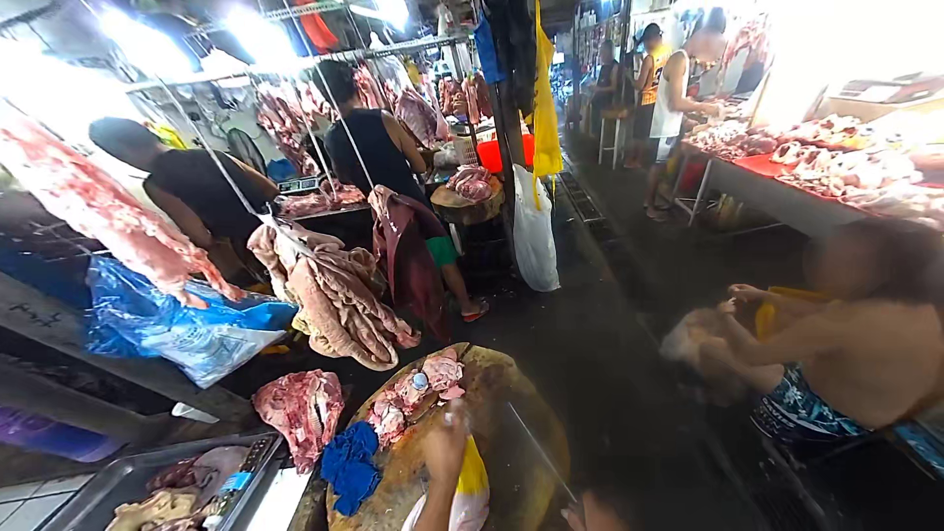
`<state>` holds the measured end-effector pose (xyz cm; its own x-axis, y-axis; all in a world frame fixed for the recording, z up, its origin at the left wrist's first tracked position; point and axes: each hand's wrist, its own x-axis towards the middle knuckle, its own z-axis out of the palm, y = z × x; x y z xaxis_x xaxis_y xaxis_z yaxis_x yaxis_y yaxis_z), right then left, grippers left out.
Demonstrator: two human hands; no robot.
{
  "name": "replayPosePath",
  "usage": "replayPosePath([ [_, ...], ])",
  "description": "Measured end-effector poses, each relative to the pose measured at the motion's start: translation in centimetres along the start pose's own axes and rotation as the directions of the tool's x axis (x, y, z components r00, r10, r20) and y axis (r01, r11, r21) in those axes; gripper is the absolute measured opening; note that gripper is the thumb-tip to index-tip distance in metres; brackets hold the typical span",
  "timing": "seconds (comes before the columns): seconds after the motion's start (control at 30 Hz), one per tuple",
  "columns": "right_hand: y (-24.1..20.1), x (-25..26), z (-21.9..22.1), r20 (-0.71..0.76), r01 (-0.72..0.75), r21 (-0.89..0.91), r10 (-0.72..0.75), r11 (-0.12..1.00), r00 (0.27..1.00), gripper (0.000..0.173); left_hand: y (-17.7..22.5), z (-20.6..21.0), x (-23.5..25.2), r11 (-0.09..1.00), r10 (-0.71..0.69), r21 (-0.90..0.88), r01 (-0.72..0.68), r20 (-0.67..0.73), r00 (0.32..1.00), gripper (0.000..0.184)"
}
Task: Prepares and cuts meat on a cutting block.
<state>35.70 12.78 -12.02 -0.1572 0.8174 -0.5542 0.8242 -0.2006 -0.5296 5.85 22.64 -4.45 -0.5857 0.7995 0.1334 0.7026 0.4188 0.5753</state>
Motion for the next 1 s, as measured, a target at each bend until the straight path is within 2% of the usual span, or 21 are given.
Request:
replayPosePath([
  [0.07,-0.2,0.0,0.2,-0.006,0.003,-0.018,-0.003,1.0,1.0,0.071,-1.5,-3.8,1.5,0.932,-0.214,-0.334,0.142,-0.19,0.958,0.057],
  [0.17,-0.6,-0.5,0.6,-0.02,-0.017,-0.042,0.016,0.999,1.0,0.069,-7.5,-9.0,1.7,0.61,-0.504,-0.782,0.13,-0.256,0.825,0.049],
  [0.23,-0.9,-0.7,0.9,-0.046,-0.025,-0.052,0.022,0.998,0.999,0.07,-12.5,-11.0,-0.3,0.304,-0.681,-0.95,0.075,-0.162,0.715,0.041],
  [0.3,-1.1,-0.6,1.1,-0.102,-0.024,-0.048,0.019,0.999,0.995,0.07,-17.2,-11.5,-3.4,0.025,-0.745,-0.999,0.041,0.009,0.667,0.038],
  [0.37,-1.6,-1.1,1.2,-0.161,-0.015,-0.048,0.007,0.999,0.987,0.068,-20.8,-11.5,-8.3,-0.13,-0.793,-0.988,0.083,0.154,0.59,0.045],
  [0.43,-2.3,-1.8,1.5,-0.19,0.009,-0.076,-0.024,0.997,0.982,0.068,-23.6,-11.6,-13.2,-0.215,-0.862,-0.97,0.11,0.242,0.446,0.045],
  [0.53,-2.5,-1.8,2.0,-0.129,0.004,-0.11,-0.019,0.994,0.991,0.072,-29.3,-9.8,-18.6,-0.248,-0.933,-0.963,0.109,0.268,0.24,0.043],
  [0.63,-3.6,-1.6,1.7,-0.109,-0.023,-0.155,0.006,0.988,0.994,0.073,-35.9,-6.6,-22.1,-0.24,-0.96,-0.96,0.143,0.257,0.111,0.043],
  [0.67,-4.0,-1.7,1.6,-0.116,-0.024,-0.187,0.002,0.982,0.993,0.071,-37.3,-5.6,-22.8,-0.232,-0.966,-0.947,0.223,0.25,0.058,0.045],
  [0.73,-4.9,-1.8,1.7,-0.132,-0.052,-0.268,0.017,0.962,0.991,0.07,-39.7,-3.4,-23.5,-0.146,-0.985,-0.83,0.538,0.171,-0.002,0.051],
  [0.77,-5.4,-1.9,1.9,-0.141,-0.062,-0.31,0.018,0.949,0.99,0.07,-40.5,-2.7,-23.2,-0.09,-0.992,-0.708,0.701,0.127,0.001,0.056],
  [0.83,-6.3,-2.4,2.2,-0.16,-0.082,-0.387,0.021,0.919,0.987,0.069,-41.5,-1.7,-21.5,-0.001,-0.993,-0.493,0.87,0.106,0.059,0.061],
  [0.93,-7.5,-2.6,2.6,-0.173,-0.064,-0.451,-0.017,0.89,0.985,0.066,-44.3,0.9,-16.8,0.129,-0.969,-0.254,0.959,0.174,0.177,0.054],
  [1.0,-7.1,-1.7,3.0,-0.187,-0.037,-0.429,-0.048,0.902,0.981,0.062,-47.7,4.3,-14.2,0.245,-0.932,-0.151,0.958,0.234,0.276,0.051],
])
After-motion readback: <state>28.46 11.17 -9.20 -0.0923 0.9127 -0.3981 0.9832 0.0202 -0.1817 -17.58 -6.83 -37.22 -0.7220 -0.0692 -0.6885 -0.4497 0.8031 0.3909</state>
